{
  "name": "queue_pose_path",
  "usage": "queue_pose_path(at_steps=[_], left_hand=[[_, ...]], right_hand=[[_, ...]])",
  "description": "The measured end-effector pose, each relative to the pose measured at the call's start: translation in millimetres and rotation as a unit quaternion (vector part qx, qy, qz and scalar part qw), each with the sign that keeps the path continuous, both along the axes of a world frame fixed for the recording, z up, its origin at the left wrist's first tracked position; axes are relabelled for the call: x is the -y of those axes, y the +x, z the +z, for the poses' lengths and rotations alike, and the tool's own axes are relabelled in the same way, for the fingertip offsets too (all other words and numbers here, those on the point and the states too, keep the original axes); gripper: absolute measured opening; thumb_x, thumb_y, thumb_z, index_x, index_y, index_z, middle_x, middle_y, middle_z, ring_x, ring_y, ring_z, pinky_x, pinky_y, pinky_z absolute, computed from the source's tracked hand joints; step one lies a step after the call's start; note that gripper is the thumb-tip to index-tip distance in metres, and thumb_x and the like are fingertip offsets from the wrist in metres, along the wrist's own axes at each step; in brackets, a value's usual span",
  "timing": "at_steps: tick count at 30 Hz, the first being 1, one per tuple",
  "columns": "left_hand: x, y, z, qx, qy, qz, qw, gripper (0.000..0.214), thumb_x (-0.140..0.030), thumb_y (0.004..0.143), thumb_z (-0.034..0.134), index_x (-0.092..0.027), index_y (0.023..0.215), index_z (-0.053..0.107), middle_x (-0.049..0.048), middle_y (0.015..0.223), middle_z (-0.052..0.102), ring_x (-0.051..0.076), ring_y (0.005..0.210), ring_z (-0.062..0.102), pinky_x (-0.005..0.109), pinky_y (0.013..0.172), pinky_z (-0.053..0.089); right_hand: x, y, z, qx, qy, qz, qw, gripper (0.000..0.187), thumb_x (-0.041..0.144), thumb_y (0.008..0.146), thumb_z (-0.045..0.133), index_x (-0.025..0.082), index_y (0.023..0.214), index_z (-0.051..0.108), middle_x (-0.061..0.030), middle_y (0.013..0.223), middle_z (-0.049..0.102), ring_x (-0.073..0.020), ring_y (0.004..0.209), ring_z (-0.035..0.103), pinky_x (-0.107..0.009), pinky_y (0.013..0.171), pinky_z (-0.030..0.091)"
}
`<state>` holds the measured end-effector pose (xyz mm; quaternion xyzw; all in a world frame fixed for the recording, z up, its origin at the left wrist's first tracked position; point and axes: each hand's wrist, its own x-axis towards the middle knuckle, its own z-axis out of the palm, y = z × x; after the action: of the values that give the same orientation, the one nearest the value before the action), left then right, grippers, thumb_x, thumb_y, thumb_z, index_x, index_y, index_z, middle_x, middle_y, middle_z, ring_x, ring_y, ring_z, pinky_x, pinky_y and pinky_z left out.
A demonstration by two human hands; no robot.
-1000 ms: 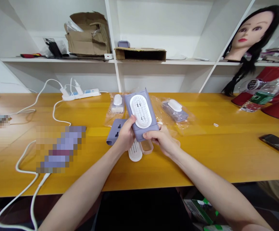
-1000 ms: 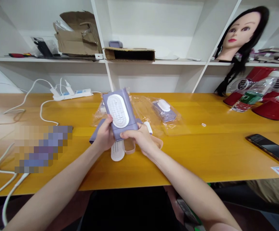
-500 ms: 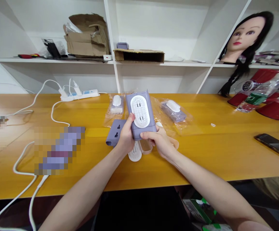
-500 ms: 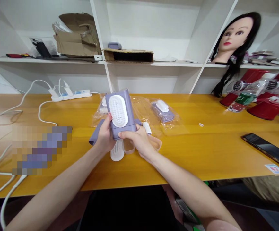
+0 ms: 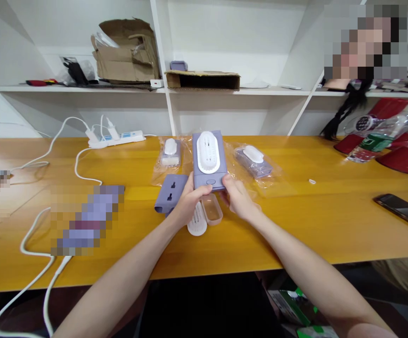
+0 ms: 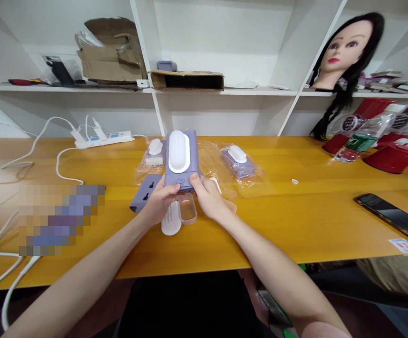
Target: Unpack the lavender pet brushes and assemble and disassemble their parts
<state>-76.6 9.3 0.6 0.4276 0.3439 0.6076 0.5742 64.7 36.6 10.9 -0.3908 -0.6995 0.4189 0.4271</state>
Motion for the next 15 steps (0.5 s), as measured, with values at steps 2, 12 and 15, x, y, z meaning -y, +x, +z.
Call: queue_pose_path(at_steps=[2, 12, 15], left_hand=[[-0.2, -1.1, 1.2, -0.012, -0.003, 0.02, 1.0, 0.047, -0.027, 0.068, 0.072, -0.021, 0.111, 0.056, 0.0046, 0.105, 0.067, 0.024, 0.103, 0.06, 0.039, 0.093, 0.044], [2.3, -0.1, 13.2, 0.007, -0.028, 0.024, 0.999, 0.061, -0.02, 0.057, 0.075, -0.019, 0.114, 0.054, 0.004, 0.104, 0.064, 0.018, 0.089, 0.059, 0.031, 0.081, 0.045], [3.6, -1.5, 13.4, 0.0, -0.044, 0.005, 0.999, 0.06, -0.019, 0.056, 0.074, -0.021, 0.113, 0.057, 0.0022, 0.098, 0.065, 0.015, 0.079, 0.057, 0.028, 0.073, 0.044]], right_hand=[[0.2, 3.5, 2.1, 0.05, 0.074, -0.011, 0.996, 0.063, 0.076, 0.084, 0.028, 0.023, 0.054, 0.042, 0.0012, 0.045, 0.04, -0.0143, 0.05, 0.04, -0.03, 0.053, 0.028], [-13.0, 14.2, 14.3, -0.084, 0.035, -0.088, 0.992, 0.049, 0.072, 0.081, 0.044, 0.023, 0.082, 0.05, 0.0007, 0.074, 0.056, -0.0142, 0.061, 0.053, -0.028, 0.059, 0.038], [-14.5, 11.2, 17.9, -0.206, -0.074, -0.045, 0.975, 0.052, 0.072, 0.076, 0.049, 0.025, 0.097, 0.053, -0.004, 0.098, 0.063, -0.0196, 0.081, 0.061, -0.031, 0.067, 0.046]])
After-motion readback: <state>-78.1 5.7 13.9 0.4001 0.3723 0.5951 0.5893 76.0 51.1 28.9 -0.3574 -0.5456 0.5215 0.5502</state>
